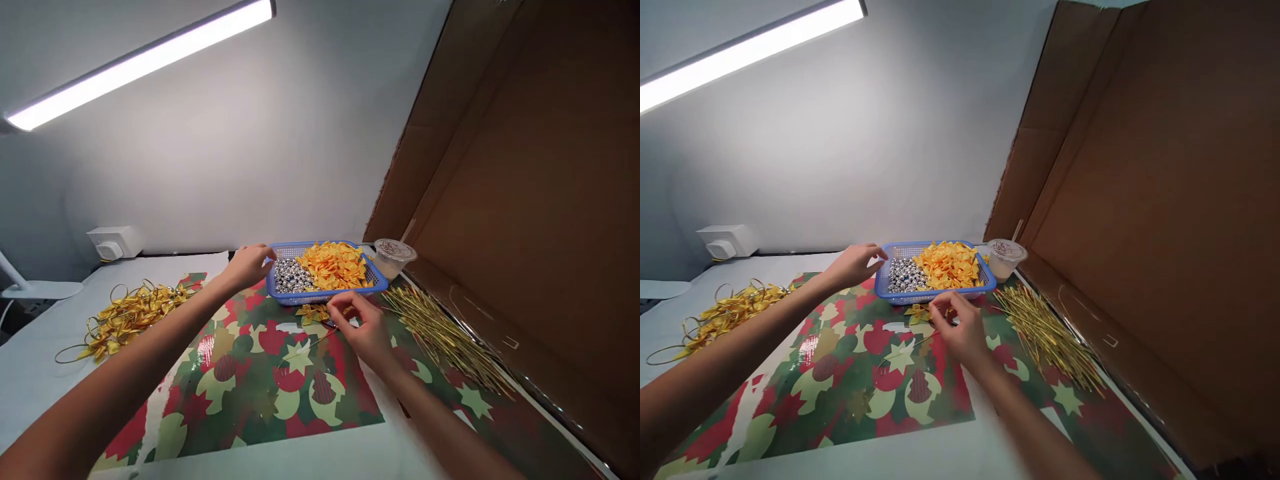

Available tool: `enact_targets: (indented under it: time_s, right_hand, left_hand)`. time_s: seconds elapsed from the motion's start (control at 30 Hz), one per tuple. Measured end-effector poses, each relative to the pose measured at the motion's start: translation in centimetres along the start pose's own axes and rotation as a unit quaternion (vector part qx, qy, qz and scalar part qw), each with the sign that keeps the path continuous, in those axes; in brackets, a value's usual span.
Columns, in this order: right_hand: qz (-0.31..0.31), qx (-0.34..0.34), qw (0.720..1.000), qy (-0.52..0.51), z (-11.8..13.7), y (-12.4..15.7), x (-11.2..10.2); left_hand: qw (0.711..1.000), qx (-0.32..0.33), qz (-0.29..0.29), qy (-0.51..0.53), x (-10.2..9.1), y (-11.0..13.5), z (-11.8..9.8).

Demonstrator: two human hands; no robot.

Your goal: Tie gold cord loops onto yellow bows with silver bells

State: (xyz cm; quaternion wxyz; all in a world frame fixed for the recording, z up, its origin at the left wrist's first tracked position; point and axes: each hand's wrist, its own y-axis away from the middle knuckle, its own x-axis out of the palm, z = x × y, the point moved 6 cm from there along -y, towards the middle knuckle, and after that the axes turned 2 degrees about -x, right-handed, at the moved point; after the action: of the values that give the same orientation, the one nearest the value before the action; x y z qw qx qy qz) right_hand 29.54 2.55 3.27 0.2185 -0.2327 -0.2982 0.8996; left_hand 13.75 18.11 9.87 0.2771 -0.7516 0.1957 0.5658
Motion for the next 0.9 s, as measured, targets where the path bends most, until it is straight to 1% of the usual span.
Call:
enact_targets:
  time_s: [0.1,0.17,0.23,0.3,0.4,0.53,0.63,0.73,0.8,0.9]
  right_hand:
    - [0.049,-0.033,0.998,0.002,0.8,0.4,1.1]
    - [0.072,-0.045,0.996,0.005,1.2,0.6,1.6]
    - [0.095,-0.055,0.994,0.008,1.6,0.8,2.0]
    - [0.116,-0.064,0.991,0.011,2.0,0.9,2.3]
    - [0.131,-0.072,0.989,0.019,2.2,1.0,2.4]
    - [0.135,-0.069,0.988,0.033,1.7,0.8,2.4]
    - [0.139,-0.065,0.987,0.046,1.2,0.8,2.4]
    - [0.161,-0.067,0.983,0.051,1.1,0.9,2.6]
    - [0.188,-0.075,0.978,0.051,1.3,1.1,2.9]
    - [0.23,-0.097,0.967,0.049,1.8,1.7,3.5]
  left_hand:
    - [0.997,-0.079,0.003,-0.017,0.8,-3.1,3.4]
    - [0.992,-0.12,0.028,-0.013,1.9,-4.0,5.6]
    - [0.989,-0.137,0.052,-0.004,3.1,-4.3,7.1]
    - [0.989,-0.137,0.062,0.008,4.3,-4.3,7.8]
    - [0.99,-0.129,0.059,0.027,5.9,-4.3,7.8]
    - [0.989,-0.132,0.041,0.047,6.9,-4.4,7.5]
    - [0.987,-0.142,0.029,0.07,6.7,-4.3,7.7]
    - [0.982,-0.156,0.005,0.101,5.5,-3.6,8.4]
    - [0.978,-0.164,-0.024,0.125,4.3,-2.7,8.7]
    - [0.969,-0.166,-0.074,0.166,2.6,-0.5,8.7]
